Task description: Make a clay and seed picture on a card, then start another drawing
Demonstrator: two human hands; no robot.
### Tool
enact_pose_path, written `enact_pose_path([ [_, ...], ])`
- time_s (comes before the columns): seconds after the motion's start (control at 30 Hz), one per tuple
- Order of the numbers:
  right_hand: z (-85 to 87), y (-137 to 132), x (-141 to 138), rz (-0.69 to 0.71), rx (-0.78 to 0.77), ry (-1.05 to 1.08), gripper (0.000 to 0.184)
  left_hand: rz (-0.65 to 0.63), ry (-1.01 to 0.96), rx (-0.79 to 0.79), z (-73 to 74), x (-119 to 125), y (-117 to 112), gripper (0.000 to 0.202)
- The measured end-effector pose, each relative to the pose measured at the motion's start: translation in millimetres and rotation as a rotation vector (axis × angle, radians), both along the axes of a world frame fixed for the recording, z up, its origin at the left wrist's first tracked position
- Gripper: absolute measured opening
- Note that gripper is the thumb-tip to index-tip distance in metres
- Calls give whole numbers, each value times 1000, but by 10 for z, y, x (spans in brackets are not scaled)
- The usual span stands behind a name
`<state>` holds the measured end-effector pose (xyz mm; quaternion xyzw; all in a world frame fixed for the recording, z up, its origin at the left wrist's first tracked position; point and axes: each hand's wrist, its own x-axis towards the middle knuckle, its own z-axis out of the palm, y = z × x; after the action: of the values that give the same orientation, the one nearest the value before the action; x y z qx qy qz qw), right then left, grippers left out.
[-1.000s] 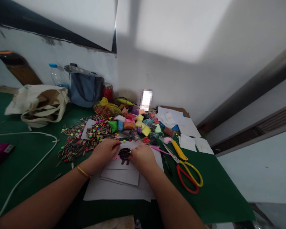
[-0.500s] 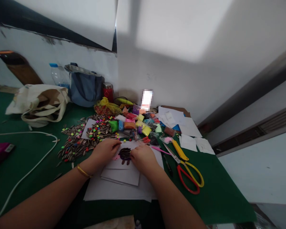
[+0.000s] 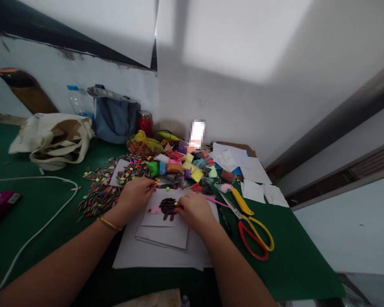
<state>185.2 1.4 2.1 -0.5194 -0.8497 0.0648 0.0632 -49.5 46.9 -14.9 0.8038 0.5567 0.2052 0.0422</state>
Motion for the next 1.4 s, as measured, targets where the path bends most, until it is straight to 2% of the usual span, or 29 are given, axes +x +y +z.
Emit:
enact_pose_path([
  [0.07, 17, 9, 18, -30, 20, 43, 15, 50, 42, 56, 5, -71, 67, 21],
  [0.17, 26, 8, 18, -59, 45, 83, 17, 67, 102, 55, -19, -107, 134, 23],
  [0.3, 16, -3, -4, -57, 35, 100, 18, 95, 157, 14, -57, -57, 159, 24],
  [0.47, 17, -4, -16, -68, 21, 108, 19, 108, 211, 7, -38, -14, 155, 22],
  [0.57, 28, 6, -3, -107, 3, 77, 20, 120, 244, 22, -39, 1, 140, 19],
  [0.73, 21, 19, 44, -261, -82, -20, 19, 103, 266, 88, -90, 8, 115, 14],
  [0.83, -10, 20, 50, -227, -129, -32, 22, 116, 231, 107, -75, -9, 110, 13],
  [0.93, -46, 26, 37, -177, -137, -31, 25, 122, 107, 136, -12, -20, 102, 13],
  [1.03, -66, 33, 28, -180, -100, 13, 27, 46, -177, 74, 34, 13, 73, 12],
  [1.13, -58, 21, 10, -191, -24, 160, 27, -12, -577, -155, 29, 109, 5, 12],
  [1.23, -39, -20, -55, -126, 32, 406, 24, -72, -926, -423, 29, 237, -112, 19],
  [1.3, -36, -53, -117, -110, 27, 531, 21, -131, -1057, -552, 66, 314, -203, 23],
  [1.4, -57, -82, -188, -128, 8, 598, 12, -151, -1107, -727, 159, 390, -319, 23],
])
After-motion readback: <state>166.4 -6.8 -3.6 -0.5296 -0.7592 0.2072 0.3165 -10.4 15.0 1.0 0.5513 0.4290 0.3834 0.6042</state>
